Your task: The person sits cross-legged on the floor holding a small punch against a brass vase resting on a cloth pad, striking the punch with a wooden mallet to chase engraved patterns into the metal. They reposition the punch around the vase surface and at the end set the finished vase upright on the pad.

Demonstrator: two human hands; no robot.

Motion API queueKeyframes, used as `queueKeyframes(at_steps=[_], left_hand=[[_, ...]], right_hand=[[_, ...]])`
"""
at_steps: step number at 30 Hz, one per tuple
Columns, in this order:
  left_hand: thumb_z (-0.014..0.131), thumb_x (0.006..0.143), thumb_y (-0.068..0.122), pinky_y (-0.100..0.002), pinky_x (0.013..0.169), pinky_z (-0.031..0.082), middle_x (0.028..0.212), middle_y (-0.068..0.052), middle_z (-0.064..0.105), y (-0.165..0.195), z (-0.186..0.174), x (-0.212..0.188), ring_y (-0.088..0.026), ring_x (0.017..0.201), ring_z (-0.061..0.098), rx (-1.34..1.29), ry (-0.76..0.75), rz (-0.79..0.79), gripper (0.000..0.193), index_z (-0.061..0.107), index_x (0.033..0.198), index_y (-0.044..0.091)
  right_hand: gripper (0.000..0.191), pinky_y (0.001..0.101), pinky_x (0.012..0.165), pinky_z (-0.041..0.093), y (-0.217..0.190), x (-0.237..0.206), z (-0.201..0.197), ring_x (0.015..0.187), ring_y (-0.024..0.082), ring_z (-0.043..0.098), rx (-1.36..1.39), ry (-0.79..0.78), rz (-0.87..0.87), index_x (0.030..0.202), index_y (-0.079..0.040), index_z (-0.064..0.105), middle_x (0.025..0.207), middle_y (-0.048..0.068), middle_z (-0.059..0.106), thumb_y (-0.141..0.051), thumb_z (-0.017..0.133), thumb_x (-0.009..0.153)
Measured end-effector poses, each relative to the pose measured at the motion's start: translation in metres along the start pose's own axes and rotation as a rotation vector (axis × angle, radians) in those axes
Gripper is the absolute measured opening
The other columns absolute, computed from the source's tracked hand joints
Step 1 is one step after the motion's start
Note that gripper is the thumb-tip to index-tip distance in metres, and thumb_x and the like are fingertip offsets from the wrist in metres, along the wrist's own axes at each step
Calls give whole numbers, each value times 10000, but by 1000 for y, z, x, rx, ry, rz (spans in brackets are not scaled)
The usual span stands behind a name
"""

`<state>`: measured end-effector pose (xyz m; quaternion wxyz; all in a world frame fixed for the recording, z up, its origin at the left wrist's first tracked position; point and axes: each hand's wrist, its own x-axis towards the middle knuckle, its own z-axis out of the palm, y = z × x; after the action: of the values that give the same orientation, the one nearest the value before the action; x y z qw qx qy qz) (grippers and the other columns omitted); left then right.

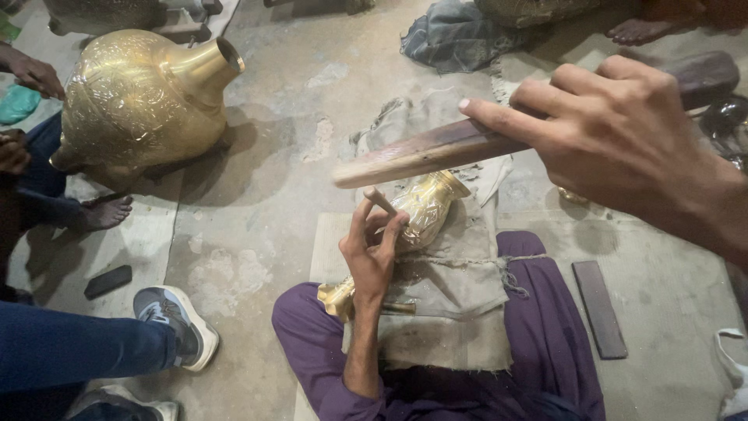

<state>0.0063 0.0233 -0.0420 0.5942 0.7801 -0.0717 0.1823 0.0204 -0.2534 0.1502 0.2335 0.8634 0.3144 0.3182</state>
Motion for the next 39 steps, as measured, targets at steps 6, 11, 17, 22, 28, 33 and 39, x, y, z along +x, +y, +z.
queueKeyframes(at_steps=[6, 11, 17, 22, 28, 33, 39], left_hand=[[756, 951, 77, -270, 684, 638, 938, -85, 793, -4, 2, -1, -135, 834, 781, -84, 15, 106, 477, 558, 1385, 76], [757, 945, 63, -261, 666, 634, 950, -89, 791, -1, 0, -2, -126, 842, 770, -112, -9, 55, 482, 570, 1389, 66], [760, 941, 57, -272, 688, 636, 951, -97, 792, 4, 0, 0, -136, 845, 768, -127, -37, 34, 478, 584, 1385, 67], [758, 941, 58, -281, 714, 648, 964, -91, 792, 4, -2, -1, -138, 870, 776, -82, -51, 72, 465, 586, 1373, 65], [753, 940, 60, -287, 719, 648, 962, -109, 792, -1, -3, 0, -155, 876, 780, -93, -73, 100, 492, 572, 1397, 68], [715, 969, 58, -293, 720, 669, 981, -117, 793, -2, -3, 0, -161, 900, 792, -138, -64, 47, 466, 553, 1405, 63], [753, 937, 61, -284, 667, 656, 935, -112, 790, 1, 1, -1, -160, 847, 785, -54, -6, 79, 504, 552, 1399, 56]], right_hand=[[513, 258, 569, 546, -3, 2, 8, 729, 109, 666, 69, -182, -7, 1497, -328, 554, 988, -53, 740, -314, 614, 988], [486, 297, 547, 555, -4, 1, 16, 728, 127, 667, 240, -75, 78, 1474, -285, 587, 1003, -16, 742, -298, 617, 990], [481, 306, 607, 566, -3, -5, 19, 764, 147, 673, 160, -134, 68, 1491, -297, 569, 1023, -12, 744, -284, 628, 1014], [572, 276, 625, 591, -3, -13, 25, 761, 102, 693, 0, -239, -48, 1488, -361, 551, 985, -59, 756, -338, 647, 924], [595, 272, 516, 553, -6, -18, 23, 674, 131, 664, 598, -308, 341, 1548, -264, 560, 1217, 18, 710, -229, 647, 960], [469, 245, 600, 539, -2, -15, 8, 730, 73, 681, -5, -135, 63, 1388, -367, 660, 930, -107, 734, -283, 661, 927], [474, 261, 645, 563, 1, -10, 3, 733, 88, 682, 9, -23, 42, 1390, -341, 653, 953, -84, 741, -294, 655, 918]])
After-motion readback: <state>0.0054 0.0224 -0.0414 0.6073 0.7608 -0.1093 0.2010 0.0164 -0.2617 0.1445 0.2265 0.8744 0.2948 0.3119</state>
